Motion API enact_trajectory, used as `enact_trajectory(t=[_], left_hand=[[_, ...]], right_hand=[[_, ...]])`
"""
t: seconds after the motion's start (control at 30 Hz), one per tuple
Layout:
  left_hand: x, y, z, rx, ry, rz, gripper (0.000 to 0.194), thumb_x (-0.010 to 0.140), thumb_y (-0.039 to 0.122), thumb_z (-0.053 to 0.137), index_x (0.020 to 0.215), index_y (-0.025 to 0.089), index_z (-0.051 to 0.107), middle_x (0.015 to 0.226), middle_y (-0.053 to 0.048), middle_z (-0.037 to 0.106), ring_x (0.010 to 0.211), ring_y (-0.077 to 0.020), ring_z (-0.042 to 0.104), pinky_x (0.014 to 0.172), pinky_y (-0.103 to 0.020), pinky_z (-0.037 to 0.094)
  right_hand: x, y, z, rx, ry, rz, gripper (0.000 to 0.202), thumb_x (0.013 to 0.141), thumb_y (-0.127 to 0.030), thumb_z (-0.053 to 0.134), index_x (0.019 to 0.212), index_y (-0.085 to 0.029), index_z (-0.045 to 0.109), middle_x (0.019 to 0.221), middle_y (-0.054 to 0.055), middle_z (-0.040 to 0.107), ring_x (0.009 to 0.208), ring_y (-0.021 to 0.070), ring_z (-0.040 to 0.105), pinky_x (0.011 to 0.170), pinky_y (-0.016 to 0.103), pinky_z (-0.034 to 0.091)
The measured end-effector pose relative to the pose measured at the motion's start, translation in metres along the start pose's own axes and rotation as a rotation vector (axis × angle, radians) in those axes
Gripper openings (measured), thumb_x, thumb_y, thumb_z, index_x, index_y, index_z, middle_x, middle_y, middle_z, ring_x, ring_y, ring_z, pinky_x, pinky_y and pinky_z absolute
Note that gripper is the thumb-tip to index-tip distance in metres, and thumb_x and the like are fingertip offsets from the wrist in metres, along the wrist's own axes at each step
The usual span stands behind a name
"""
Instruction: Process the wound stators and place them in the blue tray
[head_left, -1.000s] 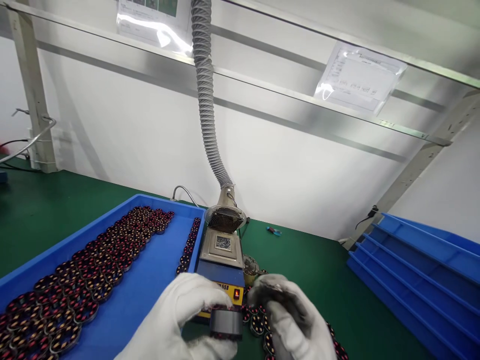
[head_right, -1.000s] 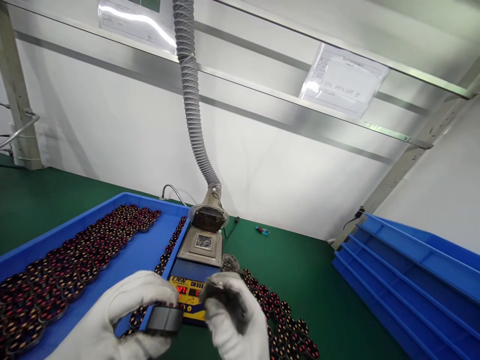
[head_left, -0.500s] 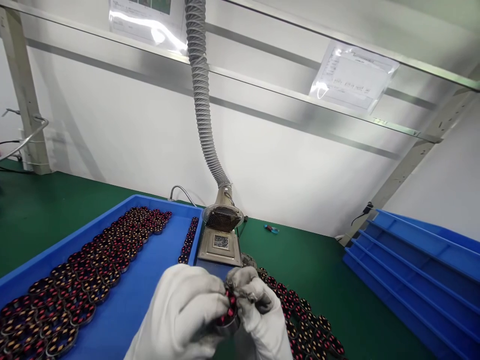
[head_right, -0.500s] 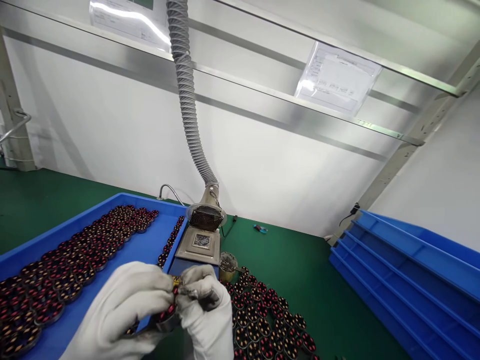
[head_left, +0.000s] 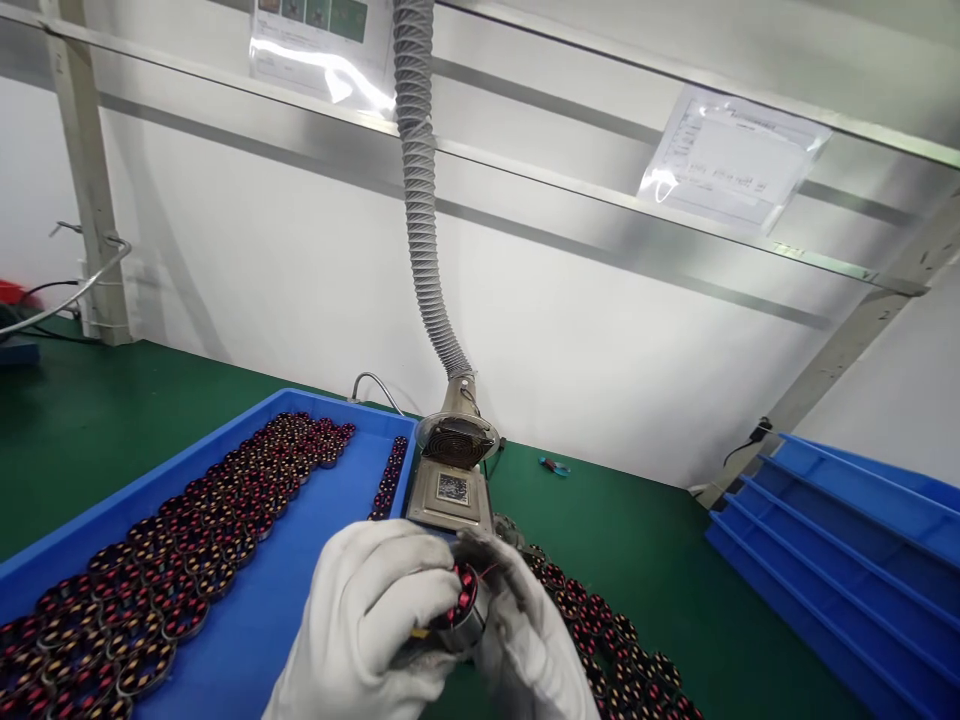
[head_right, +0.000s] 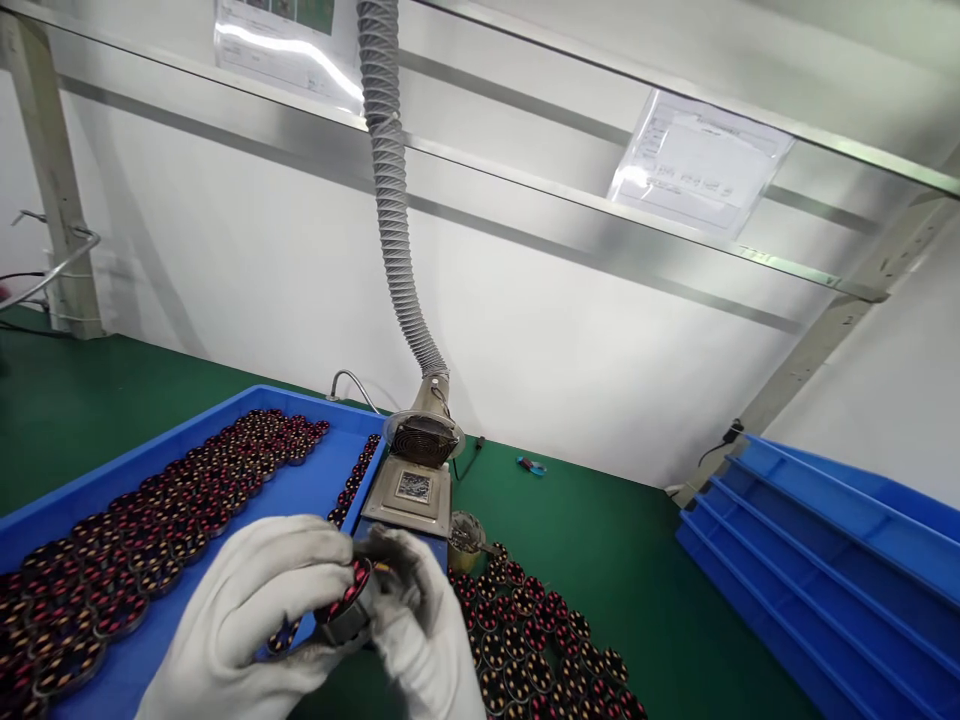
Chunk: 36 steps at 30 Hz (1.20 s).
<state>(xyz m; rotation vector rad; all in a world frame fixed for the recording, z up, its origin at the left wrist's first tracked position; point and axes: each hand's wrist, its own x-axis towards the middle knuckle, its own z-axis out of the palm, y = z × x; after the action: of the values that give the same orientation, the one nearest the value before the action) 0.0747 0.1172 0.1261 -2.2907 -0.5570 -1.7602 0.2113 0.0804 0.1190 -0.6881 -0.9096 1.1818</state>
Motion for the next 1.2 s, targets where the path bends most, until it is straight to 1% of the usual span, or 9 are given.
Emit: enact_trajectory(t=[0.2, 0.33, 0.43, 0.57, 0.67, 0.77, 0.83, 1.03, 1.2], left_hand=[[-0.001, 0.001, 0.001, -0.148, -0.098, -0.224, 0.029, 0.07, 0.014, 0.058, 0.098, 0.023, 0.057, 0.101, 0.0, 0.066, 0.096, -0.0116, 0.061, 0.086, -0.021, 0.049], [0.0, -0.004, -0.001, -0.408, -0.143, -0.299, 0.013, 0.083, 0.033, 0.059, 0.093, 0.025, 0.063, 0.097, 0.001, 0.069, 0.09, -0.011, 0.065, 0.081, -0.016, 0.051], [0.004, -0.008, -0.005, -0.477, -0.091, -0.311, 0.032, 0.091, 0.043, 0.045, 0.076, 0.022, 0.063, 0.077, 0.002, 0.069, 0.079, -0.0106, 0.066, 0.08, -0.016, 0.05], [0.007, -0.012, -0.013, -0.373, -0.04, -0.383, 0.019, 0.085, 0.023, 0.048, 0.073, 0.02, 0.063, 0.076, 0.001, 0.07, 0.083, -0.0119, 0.065, 0.082, -0.017, 0.049], [0.003, -0.011, -0.017, -0.315, -0.083, -0.468, 0.015, 0.076, 0.019, 0.061, 0.088, 0.023, 0.068, 0.097, 0.0, 0.07, 0.095, -0.0128, 0.064, 0.084, -0.015, 0.049], [-0.002, -0.008, -0.016, -0.369, -0.205, -0.397, 0.054, 0.059, 0.016, 0.079, 0.109, 0.028, 0.063, 0.117, -0.001, 0.064, 0.106, -0.0141, 0.06, 0.091, -0.016, 0.046], [-0.004, -0.007, -0.014, -0.461, -0.229, -0.358, 0.057, 0.058, 0.013, 0.08, 0.11, 0.029, 0.062, 0.115, 0.0, 0.064, 0.105, -0.0127, 0.06, 0.092, -0.016, 0.045], [0.004, -0.007, -0.01, -0.665, -0.129, -0.483, 0.03, 0.066, 0.016, 0.075, 0.094, 0.027, 0.072, 0.094, 0.0, 0.071, 0.088, -0.0137, 0.066, 0.082, -0.017, 0.05], [0.001, -0.006, -0.003, -0.937, 0.05, -0.796, 0.022, 0.065, 0.004, 0.063, 0.066, 0.023, 0.074, 0.068, 0.001, 0.07, 0.068, -0.0118, 0.065, 0.068, -0.014, 0.052]], right_hand=[[0.002, 0.006, 0.005, 0.005, 0.011, 0.081, 0.043, 0.057, -0.033, 0.083, 0.095, -0.017, 0.068, 0.094, 0.01, 0.066, 0.09, 0.0242, 0.063, 0.09, 0.039, 0.046], [0.005, 0.017, 0.001, 0.079, 0.081, 0.106, 0.046, 0.05, -0.024, 0.087, 0.091, -0.018, 0.068, 0.098, 0.008, 0.066, 0.092, 0.0217, 0.062, 0.091, 0.036, 0.046], [0.005, 0.023, -0.001, 0.13, 0.081, 0.138, 0.046, 0.047, -0.021, 0.088, 0.088, -0.017, 0.068, 0.095, 0.008, 0.067, 0.09, 0.0206, 0.062, 0.086, 0.034, 0.049], [0.001, 0.017, -0.005, 0.218, -0.029, 0.281, 0.051, 0.055, -0.031, 0.085, 0.102, -0.018, 0.067, 0.084, 0.007, 0.067, 0.072, 0.019, 0.064, 0.065, 0.031, 0.053], [-0.004, 0.011, -0.009, 0.272, -0.062, 0.293, 0.046, 0.062, -0.028, 0.082, 0.105, -0.021, 0.067, 0.095, 0.007, 0.067, 0.08, 0.0165, 0.064, 0.068, 0.025, 0.053], [-0.007, 0.014, -0.011, 0.301, -0.051, 0.276, 0.035, 0.066, -0.03, 0.078, 0.099, -0.022, 0.069, 0.108, 0.006, 0.065, 0.097, 0.0169, 0.061, 0.084, 0.027, 0.05], [-0.008, 0.02, -0.012, 0.321, -0.043, 0.301, 0.032, 0.068, -0.033, 0.077, 0.098, -0.024, 0.07, 0.11, 0.005, 0.064, 0.102, 0.0184, 0.06, 0.088, 0.029, 0.049], [0.002, 0.028, -0.005, 0.202, -0.067, 0.304, 0.034, 0.068, -0.035, 0.076, 0.098, -0.021, 0.069, 0.098, 0.007, 0.067, 0.09, 0.0198, 0.063, 0.085, 0.034, 0.05], [0.005, 0.026, -0.001, 0.142, -0.009, 0.242, 0.032, 0.059, -0.026, 0.082, 0.088, -0.017, 0.071, 0.095, 0.008, 0.067, 0.095, 0.0221, 0.062, 0.093, 0.039, 0.045]])
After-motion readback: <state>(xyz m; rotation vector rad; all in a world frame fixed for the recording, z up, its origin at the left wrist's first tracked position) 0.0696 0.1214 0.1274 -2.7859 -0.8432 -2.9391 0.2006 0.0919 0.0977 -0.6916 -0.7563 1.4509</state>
